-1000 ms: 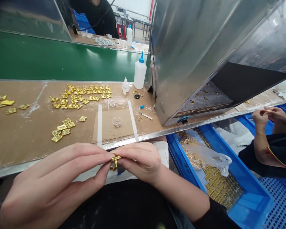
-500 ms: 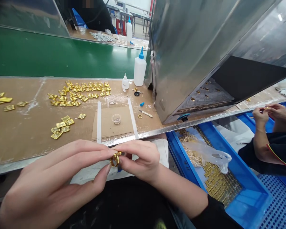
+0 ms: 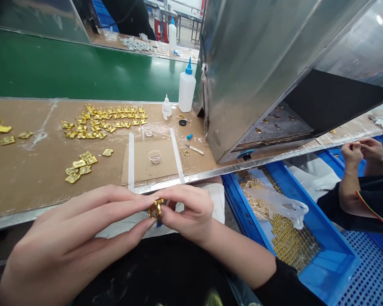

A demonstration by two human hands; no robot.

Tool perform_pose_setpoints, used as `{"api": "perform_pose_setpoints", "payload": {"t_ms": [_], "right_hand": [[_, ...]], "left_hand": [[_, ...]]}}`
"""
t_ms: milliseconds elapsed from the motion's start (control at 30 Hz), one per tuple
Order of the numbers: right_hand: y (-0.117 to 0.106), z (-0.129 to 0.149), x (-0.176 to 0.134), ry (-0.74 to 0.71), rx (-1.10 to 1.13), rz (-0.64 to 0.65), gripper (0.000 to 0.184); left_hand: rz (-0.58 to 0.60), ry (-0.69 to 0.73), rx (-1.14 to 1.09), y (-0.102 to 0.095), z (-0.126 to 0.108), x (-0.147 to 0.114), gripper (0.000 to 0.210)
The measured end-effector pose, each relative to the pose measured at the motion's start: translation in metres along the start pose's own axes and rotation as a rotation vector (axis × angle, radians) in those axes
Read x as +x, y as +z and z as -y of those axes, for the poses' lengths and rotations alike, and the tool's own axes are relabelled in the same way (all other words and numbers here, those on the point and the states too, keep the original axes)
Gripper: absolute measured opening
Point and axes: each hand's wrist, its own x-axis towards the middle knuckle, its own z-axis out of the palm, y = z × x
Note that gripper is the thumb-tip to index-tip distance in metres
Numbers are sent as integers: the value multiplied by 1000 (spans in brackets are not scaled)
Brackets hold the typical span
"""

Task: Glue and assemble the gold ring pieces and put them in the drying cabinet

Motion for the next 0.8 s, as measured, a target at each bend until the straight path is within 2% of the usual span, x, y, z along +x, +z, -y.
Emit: {"api": "perform_pose_setpoints", "payload": {"t_ms": [433, 800], "right_hand": [[1, 4, -3, 98, -77, -8, 16], [3, 5, -2, 104, -45, -10, 15]], "left_hand": [[-7, -9, 15, 2, -1, 0, 28], [-9, -23, 27, 0, -3, 0, 26]]}}
